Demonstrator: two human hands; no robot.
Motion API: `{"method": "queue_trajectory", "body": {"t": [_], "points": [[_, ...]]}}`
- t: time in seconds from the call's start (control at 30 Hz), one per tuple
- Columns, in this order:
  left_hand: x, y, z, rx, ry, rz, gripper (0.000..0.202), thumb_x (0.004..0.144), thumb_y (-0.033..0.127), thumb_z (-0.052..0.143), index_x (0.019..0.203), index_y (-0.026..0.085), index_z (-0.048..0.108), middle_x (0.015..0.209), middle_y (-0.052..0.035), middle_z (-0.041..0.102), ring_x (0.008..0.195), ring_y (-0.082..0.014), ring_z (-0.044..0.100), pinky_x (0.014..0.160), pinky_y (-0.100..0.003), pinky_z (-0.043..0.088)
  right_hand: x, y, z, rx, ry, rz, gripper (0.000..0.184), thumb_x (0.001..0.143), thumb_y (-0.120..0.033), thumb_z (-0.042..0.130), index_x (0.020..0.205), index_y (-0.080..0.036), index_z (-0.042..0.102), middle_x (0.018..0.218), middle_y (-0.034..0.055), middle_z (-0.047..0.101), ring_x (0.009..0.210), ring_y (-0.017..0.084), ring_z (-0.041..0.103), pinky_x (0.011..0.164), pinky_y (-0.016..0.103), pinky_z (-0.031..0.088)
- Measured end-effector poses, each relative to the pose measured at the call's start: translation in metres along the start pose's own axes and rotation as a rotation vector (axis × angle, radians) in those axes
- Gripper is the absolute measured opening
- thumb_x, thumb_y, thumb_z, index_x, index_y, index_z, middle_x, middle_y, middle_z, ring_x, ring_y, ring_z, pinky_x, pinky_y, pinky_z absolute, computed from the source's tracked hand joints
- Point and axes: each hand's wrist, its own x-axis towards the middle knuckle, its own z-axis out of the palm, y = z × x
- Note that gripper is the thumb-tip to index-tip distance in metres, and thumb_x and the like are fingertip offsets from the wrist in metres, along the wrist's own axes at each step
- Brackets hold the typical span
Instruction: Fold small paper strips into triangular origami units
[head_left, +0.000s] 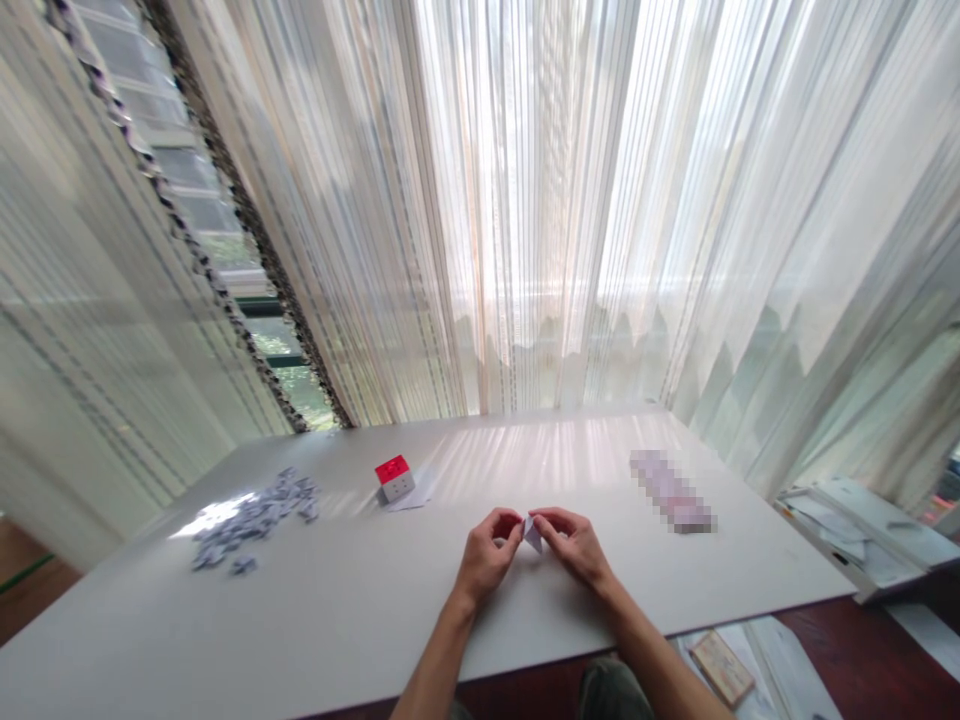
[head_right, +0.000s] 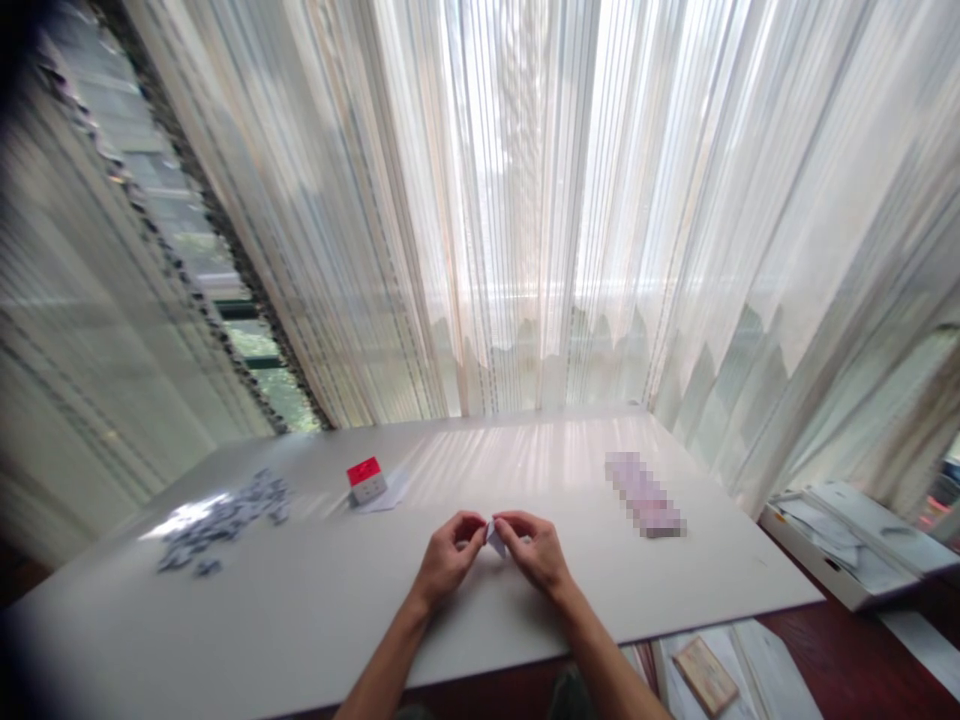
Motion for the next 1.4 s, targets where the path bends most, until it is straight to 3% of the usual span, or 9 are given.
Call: {"method": "queue_trajectory", "body": {"t": [0.5,1.1,1.4], "points": [[-0.002,0.006,-0.002,-0.019,-0.015,-0.036,0.020,0.085,0.034,0.060,0.093,0.017,0.064,0.087,-0.0059,0.072,0.081,-0.0196,0.069,0.075,-0.030,0.055,-0.001,0.000,0.003,-0.042,0.016,0.021,0.028,0.079,-0.042,0.068,0.095,-0.019,0.071,0.085,0.0068,0.073,0.076,0.022,0.068,0.070,0.032,0.055],[0.000,0.000,-0.001,0.073,-0.025,0.070,0.014,0.084,0.023,0.058,0.093,0.018,0.067,0.089,-0.0040,0.072,0.083,-0.0174,0.067,0.077,-0.029,0.056,0.001,0.001,0.002,-0.052,0.028,-0.045,0.022,0.082,-0.038,0.065,0.088,-0.018,0.070,0.086,0.0069,0.073,0.078,0.021,0.068,0.070,0.032,0.055],[-0.002,0.016,-0.002,0.155,-0.024,0.091,0.017,0.088,0.028,0.055,0.097,0.021,0.067,0.094,-0.0029,0.071,0.090,-0.0184,0.066,0.084,-0.032,0.052,0.000,-0.002,0.002,-0.079,0.045,-0.108,0.016,0.082,-0.032,0.064,0.090,-0.019,0.070,0.087,0.0064,0.073,0.081,0.021,0.067,0.074,0.034,0.055]]}}
